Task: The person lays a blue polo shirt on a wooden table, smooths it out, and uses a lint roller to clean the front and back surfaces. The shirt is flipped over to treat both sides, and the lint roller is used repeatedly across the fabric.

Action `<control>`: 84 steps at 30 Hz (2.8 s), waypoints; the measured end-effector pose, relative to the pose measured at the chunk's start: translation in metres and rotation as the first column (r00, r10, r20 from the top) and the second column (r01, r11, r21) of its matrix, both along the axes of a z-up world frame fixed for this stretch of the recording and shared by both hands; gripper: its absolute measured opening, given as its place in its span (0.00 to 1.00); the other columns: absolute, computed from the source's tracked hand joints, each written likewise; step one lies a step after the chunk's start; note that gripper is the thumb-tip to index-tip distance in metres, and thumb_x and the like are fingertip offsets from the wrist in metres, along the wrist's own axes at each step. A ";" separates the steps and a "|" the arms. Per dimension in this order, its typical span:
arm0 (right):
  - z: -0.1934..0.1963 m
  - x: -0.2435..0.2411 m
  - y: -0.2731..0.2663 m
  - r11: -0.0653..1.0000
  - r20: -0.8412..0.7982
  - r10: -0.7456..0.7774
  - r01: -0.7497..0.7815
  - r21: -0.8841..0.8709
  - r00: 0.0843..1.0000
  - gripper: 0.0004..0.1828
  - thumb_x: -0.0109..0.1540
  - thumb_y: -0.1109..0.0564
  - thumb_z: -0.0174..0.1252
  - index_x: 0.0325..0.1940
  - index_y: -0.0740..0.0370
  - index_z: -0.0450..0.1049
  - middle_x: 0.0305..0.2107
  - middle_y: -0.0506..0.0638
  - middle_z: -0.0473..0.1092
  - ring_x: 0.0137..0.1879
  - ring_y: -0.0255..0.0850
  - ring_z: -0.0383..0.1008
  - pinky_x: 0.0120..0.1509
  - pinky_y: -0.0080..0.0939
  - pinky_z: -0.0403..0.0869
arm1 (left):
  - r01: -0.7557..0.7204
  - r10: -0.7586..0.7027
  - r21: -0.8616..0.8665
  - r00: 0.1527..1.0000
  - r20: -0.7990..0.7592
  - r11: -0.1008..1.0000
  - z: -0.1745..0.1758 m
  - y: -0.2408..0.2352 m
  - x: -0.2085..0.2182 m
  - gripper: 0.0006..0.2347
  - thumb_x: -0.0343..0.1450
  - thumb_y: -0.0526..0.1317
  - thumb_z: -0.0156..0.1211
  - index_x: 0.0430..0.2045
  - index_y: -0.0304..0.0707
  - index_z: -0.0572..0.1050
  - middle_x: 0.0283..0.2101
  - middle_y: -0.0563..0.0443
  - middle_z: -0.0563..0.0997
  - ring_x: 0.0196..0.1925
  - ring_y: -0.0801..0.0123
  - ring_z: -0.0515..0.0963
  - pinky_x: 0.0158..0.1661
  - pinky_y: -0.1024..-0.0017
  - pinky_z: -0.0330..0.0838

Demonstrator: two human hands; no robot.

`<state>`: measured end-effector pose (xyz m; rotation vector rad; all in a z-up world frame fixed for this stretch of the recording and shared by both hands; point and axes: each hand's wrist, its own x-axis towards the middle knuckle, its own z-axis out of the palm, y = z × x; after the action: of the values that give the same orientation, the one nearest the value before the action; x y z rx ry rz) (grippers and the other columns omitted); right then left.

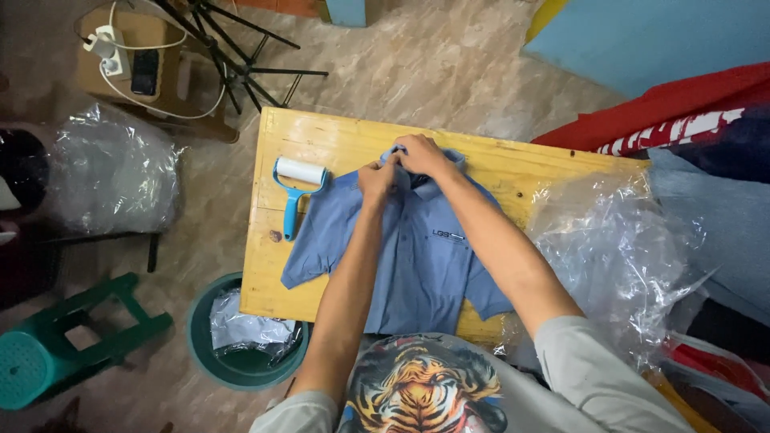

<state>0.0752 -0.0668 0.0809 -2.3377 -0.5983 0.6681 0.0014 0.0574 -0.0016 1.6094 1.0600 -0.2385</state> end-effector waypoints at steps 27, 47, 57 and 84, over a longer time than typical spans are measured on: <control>0.002 -0.004 0.000 0.971 0.082 -0.194 0.204 -0.126 0.978 0.17 0.66 0.53 0.49 0.55 0.43 0.79 0.49 0.53 0.77 0.59 0.59 0.74 0.67 0.70 0.64 | 0.443 -0.479 0.478 0.876 -0.053 0.758 0.055 -0.020 -0.045 0.14 0.68 0.42 0.58 0.45 0.42 0.69 0.42 0.41 0.80 0.47 0.42 0.83 0.47 0.47 0.78; -0.017 -0.010 -0.033 0.926 0.299 -0.363 0.379 0.005 0.883 0.29 0.60 0.44 0.65 0.65 0.50 0.72 0.51 0.58 0.75 0.58 0.59 0.74 0.60 0.66 0.71 | 0.235 -0.467 0.675 0.865 0.183 0.699 0.071 -0.011 -0.093 0.20 0.76 0.46 0.55 0.64 0.47 0.67 0.53 0.41 0.78 0.56 0.43 0.77 0.54 0.42 0.70; -0.020 -0.155 -0.065 0.858 0.283 -0.494 0.513 0.009 0.822 0.34 0.72 0.53 0.49 0.78 0.72 0.48 0.72 0.77 0.47 0.79 0.70 0.41 0.77 0.78 0.40 | 0.619 -0.720 0.731 0.643 -0.261 0.287 0.048 0.006 -0.173 0.29 0.77 0.55 0.42 0.76 0.52 0.52 0.77 0.36 0.52 0.80 0.48 0.47 0.70 0.33 0.33; -0.044 -0.179 -0.128 0.847 0.370 -0.478 0.529 -0.044 0.797 0.33 0.70 0.40 0.51 0.76 0.54 0.61 0.75 0.64 0.48 0.80 0.63 0.44 0.77 0.75 0.40 | 0.471 -0.858 0.773 0.482 0.177 0.424 0.051 0.081 -0.104 0.38 0.66 0.54 0.66 0.72 0.45 0.58 0.73 0.32 0.60 0.75 0.41 0.60 0.70 0.40 0.49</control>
<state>-0.1036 -0.1949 0.0367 -2.6157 -0.0396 0.0462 -0.1027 0.1382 0.0491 2.5134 -0.1555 0.0831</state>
